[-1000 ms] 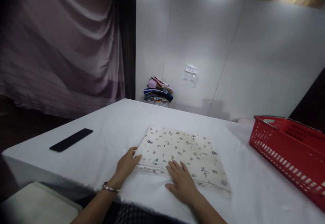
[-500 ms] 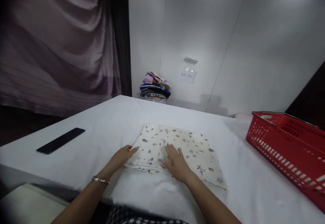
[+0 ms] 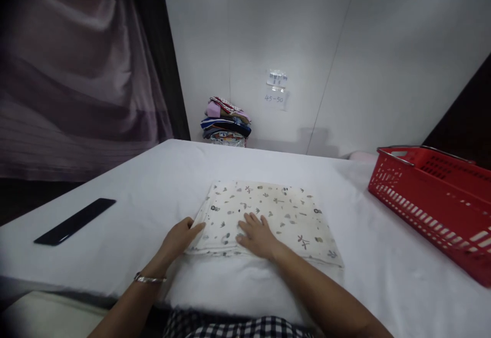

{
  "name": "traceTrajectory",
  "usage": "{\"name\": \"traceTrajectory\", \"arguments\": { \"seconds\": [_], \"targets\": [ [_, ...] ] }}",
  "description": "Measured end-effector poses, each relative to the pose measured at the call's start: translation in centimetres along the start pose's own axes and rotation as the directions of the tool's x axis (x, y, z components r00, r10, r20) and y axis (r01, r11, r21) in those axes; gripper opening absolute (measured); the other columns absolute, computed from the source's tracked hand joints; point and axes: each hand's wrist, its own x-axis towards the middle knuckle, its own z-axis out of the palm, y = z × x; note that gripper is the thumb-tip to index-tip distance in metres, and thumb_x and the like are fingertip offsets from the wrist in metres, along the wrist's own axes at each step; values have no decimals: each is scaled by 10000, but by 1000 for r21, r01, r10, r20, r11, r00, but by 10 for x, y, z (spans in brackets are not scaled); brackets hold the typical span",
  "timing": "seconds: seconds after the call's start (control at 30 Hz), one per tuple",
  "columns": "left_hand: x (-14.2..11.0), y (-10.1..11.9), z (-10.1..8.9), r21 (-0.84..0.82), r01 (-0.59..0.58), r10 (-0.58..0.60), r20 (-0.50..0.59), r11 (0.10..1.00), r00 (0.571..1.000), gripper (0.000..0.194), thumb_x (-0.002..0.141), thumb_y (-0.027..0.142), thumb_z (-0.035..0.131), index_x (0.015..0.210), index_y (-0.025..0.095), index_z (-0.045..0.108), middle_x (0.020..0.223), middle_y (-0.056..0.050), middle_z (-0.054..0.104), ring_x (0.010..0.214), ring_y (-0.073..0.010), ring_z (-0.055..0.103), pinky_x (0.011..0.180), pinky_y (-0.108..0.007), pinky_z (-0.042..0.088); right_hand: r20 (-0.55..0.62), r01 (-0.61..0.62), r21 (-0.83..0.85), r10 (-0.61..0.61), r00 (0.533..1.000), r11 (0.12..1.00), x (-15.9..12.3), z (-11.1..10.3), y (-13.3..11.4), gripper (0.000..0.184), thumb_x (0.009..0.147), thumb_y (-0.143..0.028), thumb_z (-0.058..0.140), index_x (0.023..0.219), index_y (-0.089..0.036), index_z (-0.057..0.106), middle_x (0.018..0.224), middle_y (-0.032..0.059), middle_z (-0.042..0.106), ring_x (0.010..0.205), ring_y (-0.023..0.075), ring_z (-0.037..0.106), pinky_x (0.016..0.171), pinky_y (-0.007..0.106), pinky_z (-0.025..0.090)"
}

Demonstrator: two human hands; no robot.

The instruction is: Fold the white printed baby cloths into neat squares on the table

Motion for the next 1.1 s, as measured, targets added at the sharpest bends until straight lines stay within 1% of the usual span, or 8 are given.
{"name": "traceTrajectory", "arguments": {
  "seconds": [0.1, 0.2, 0.43, 0.57, 0.67, 0.87, 1.0, 1.1],
  "targets": [
    [-1, 3, -3, -45, 6, -7, -18, 999, 1000, 322, 778, 510, 444, 691, 200, 462, 665, -12, 575, 651, -187, 562, 568, -278, 339, -16, -43, 70, 45, 999, 997, 13, -19, 7, 678, 878, -616, 271, 1422, -212, 293, 1502, 86, 182, 1382, 235, 117, 1098, 442, 106],
    [0, 4, -5, -89, 31, -32, -10, 996, 999, 330, 773, 516, 451, 688, 197, 468, 661, -10, 580, 644, -188, 564, 570, -280, 349, -169, -152, 15, 153, 974, 988, 33, -30, 20, 664, 896, -572, 265, 1432, -181, 261, 1514, 95, 128, 1387, 246, 78, 1094, 444, 105],
    [6, -1, 0, -278, 103, -107, 2, 955, 994, 350, 760, 509, 501, 830, 168, 530, 806, -56, 652, 741, -209, 616, 632, -295, 444, -208, -272, -146, 240, 948, 951, 58, -16, 49, 643, 917, -530, 216, 1416, -130, 275, 1506, 145, 139, 1379, 287, 79, 1069, 512, 51],
    [8, -1, -1, -445, 160, -142, 75, 881, 987, 473, 747, 489, 545, 1037, 114, 543, 965, -110, 668, 844, -226, 637, 706, -308, 486, -112, -299, -88, 289, 951, 950, 66, -31, 48, 616, 890, -555, 276, 1378, -185, 343, 1504, 124, 170, 1369, 292, 129, 1050, 524, 135],
    [10, -1, -5, -533, 174, -111, 148, 828, 983, 519, 686, 542, 606, 970, 108, 601, 934, -110, 686, 865, -256, 642, 714, -326, 502, -134, -340, -60, 330, 935, 939, 74, -41, 47, 657, 889, -578, 227, 1416, -187, 262, 1518, 109, 113, 1379, 277, 88, 1055, 504, 145],
    [8, 1, -11, -728, 367, -42, 423, 579, 905, 332, 677, 408, 687, 852, 130, 634, 759, -84, 701, 685, -226, 660, 657, -331, 531, -241, -338, -139, 299, 923, 931, 79, -18, 54, 658, 903, -553, 185, 1431, -164, 231, 1520, 106, 98, 1386, 246, 24, 1076, 476, 22],
    [3, 10, -14, -787, 386, 8, 444, 481, 896, 266, 704, 344, 670, 857, 131, 630, 754, -86, 697, 654, -215, 654, 614, -318, 529, -258, -273, 104, 291, 921, 956, 80, -17, 59, 603, 873, -497, 379, 1377, -169, 351, 1512, 115, 135, 1385, 258, 32, 1071, 494, -44],
    [2, 33, -20, -835, 276, 39, 333, 477, 942, 297, 687, 358, 672, 870, 129, 625, 759, -79, 692, 680, -207, 650, 616, -300, 517, -280, -221, 288, 303, 911, 932, 78, -27, 58, 554, 836, -458, 480, 1310, -172, 453, 1496, 114, 203, 1382, 274, 75, 1080, 502, -21]
  ]
}}
